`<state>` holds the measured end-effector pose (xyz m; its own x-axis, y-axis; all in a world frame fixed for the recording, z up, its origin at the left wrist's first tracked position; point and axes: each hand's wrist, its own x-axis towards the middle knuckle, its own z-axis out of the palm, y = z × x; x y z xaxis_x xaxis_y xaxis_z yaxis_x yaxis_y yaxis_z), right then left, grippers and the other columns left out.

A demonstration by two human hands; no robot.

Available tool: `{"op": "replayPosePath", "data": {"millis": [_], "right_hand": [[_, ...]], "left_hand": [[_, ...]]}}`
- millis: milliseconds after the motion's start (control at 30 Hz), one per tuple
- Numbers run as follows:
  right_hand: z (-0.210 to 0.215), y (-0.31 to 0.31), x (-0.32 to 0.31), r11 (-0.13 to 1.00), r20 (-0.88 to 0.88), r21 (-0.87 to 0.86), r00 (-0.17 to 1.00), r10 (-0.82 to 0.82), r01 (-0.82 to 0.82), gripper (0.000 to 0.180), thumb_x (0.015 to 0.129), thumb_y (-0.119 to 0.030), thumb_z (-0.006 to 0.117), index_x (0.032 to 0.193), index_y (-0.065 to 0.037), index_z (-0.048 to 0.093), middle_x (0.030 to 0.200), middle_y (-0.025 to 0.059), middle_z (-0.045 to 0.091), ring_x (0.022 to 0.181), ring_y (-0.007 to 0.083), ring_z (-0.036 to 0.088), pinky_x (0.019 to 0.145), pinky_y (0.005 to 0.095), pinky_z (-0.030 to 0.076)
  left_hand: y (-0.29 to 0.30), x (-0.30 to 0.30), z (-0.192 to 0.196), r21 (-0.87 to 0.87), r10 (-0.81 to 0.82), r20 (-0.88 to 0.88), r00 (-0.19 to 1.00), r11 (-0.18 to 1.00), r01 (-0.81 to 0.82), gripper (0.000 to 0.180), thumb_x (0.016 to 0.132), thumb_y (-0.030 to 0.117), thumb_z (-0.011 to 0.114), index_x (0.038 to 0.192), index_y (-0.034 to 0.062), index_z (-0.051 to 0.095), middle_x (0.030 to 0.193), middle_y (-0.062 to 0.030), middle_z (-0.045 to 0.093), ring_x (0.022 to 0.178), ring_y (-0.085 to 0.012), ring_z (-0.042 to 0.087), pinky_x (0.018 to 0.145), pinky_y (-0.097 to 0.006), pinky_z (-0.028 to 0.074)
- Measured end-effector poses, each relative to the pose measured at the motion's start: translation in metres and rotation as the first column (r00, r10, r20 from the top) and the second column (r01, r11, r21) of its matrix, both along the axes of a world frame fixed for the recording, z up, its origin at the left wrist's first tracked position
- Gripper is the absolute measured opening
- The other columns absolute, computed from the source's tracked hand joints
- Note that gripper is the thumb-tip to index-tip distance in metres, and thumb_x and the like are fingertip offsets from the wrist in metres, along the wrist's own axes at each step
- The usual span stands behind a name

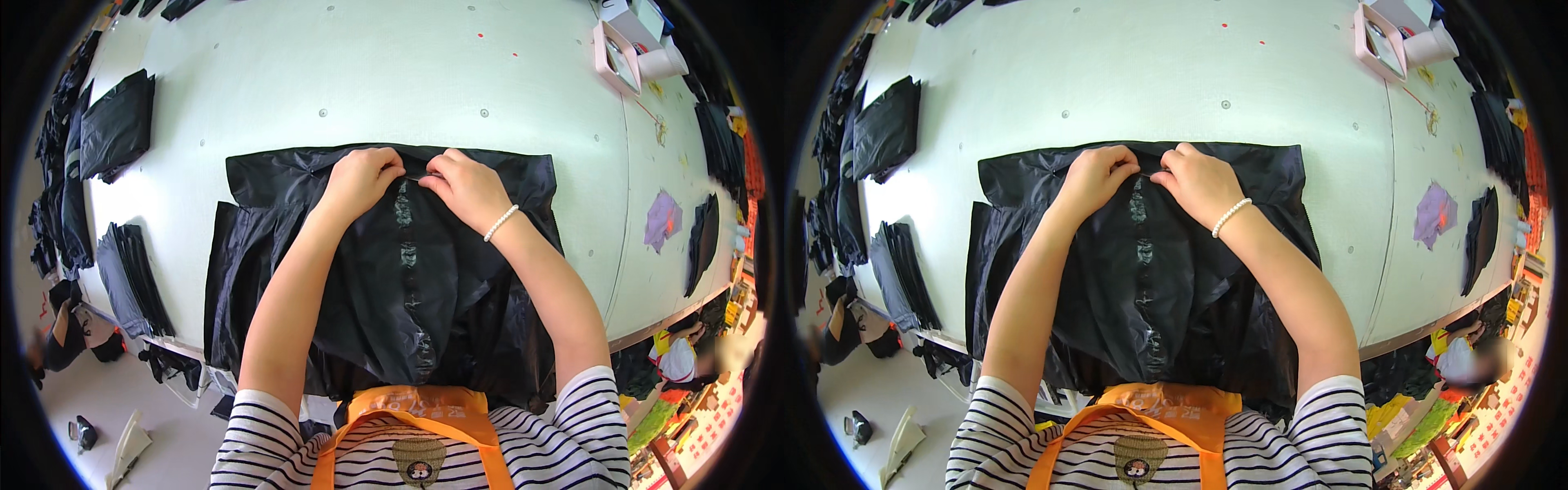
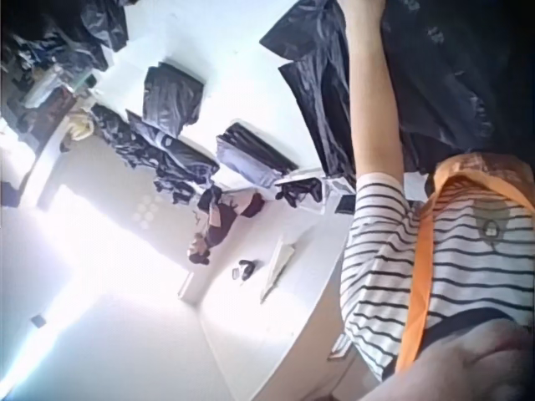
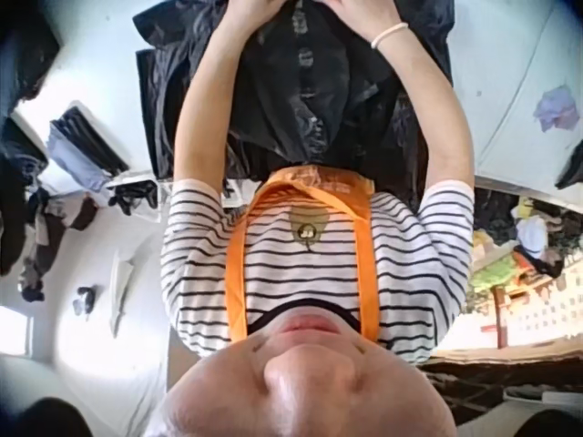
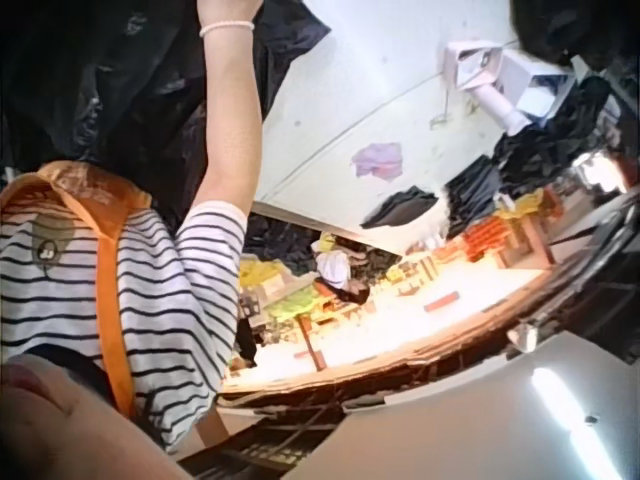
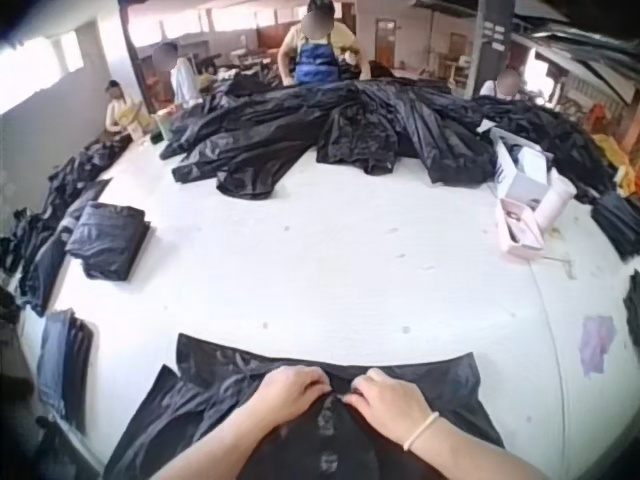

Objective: The person folds a black jacket on a table, aligning the sleeves and smoothing the fabric. They fold the jacket into a compact rectangle and place it into a plastic packaging sleeve, then set the packaged item aside.

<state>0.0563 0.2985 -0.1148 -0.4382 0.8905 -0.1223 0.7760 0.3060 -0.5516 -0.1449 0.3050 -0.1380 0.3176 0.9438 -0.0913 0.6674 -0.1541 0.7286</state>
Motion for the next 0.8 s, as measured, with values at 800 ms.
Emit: {"op": "replayPosePath", "data": {"millis": [800], "right_hand": [[-0.004,0.030,-0.012,0.973,-0.092,-0.143,0.982,0.168,-0.180,0.022,0.084,-0.028,0.064,0.085,-0.006,0.063,0.087,0.0075,0.062,0.077,0.0262,0.062,0.067,0.0345,0.049]], "left_hand": [[0.010,-0.013,-0.005,-0.394,0.223,0.422,0.879,0.918,-0.043,0.011,0.085,0.008,0.062,0.088,-0.0010,0.065,0.073,-0.0020,0.062,0.064,-0.0074,0.053,0.060,-0.021,0.044]]}}
